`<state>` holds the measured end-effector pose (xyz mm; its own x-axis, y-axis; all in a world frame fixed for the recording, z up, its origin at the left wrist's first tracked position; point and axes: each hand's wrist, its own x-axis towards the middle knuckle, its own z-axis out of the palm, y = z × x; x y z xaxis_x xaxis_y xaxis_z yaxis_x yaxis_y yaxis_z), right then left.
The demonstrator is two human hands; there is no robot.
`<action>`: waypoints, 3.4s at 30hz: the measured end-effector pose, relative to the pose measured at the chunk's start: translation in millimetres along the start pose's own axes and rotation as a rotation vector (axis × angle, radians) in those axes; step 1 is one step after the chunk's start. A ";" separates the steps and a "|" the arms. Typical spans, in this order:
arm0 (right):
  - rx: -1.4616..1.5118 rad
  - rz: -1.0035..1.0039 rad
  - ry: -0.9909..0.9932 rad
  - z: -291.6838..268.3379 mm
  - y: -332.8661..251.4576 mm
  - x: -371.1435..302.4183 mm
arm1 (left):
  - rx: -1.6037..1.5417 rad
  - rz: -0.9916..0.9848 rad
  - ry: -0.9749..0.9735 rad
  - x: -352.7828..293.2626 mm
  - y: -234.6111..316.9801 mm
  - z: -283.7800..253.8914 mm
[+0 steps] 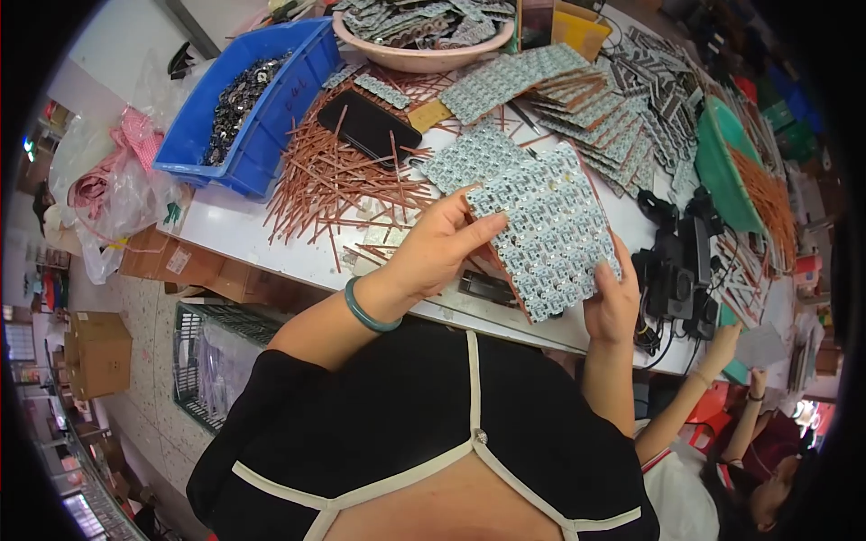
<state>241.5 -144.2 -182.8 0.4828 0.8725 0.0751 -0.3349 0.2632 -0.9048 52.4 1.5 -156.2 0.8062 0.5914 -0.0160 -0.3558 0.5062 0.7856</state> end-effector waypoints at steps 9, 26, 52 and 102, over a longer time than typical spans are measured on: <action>0.010 0.034 0.016 -4.4 -10.7 -1.2 | -0.079 -0.069 -0.136 -10.2 -12.1 -18.0; 0.213 0.071 0.024 -8.9 5.5 5.8 | -0.204 -0.093 -0.099 -8.4 -16.2 -18.4; -0.231 -0.208 -0.063 51.2 7.7 -9.2 | 1.366 0.776 -0.261 -3.5 -16.6 9.7; -0.460 0.308 -0.026 -22.7 2.2 -12.7 | 0.850 -0.057 0.009 -13.8 -31.7 -30.8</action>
<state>253.0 -164.1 -195.3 0.3966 0.8920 -0.2170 -0.0664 -0.2079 -0.9759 38.0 -3.3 -200.0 0.8071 0.5861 -0.0717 0.1640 -0.1057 0.9808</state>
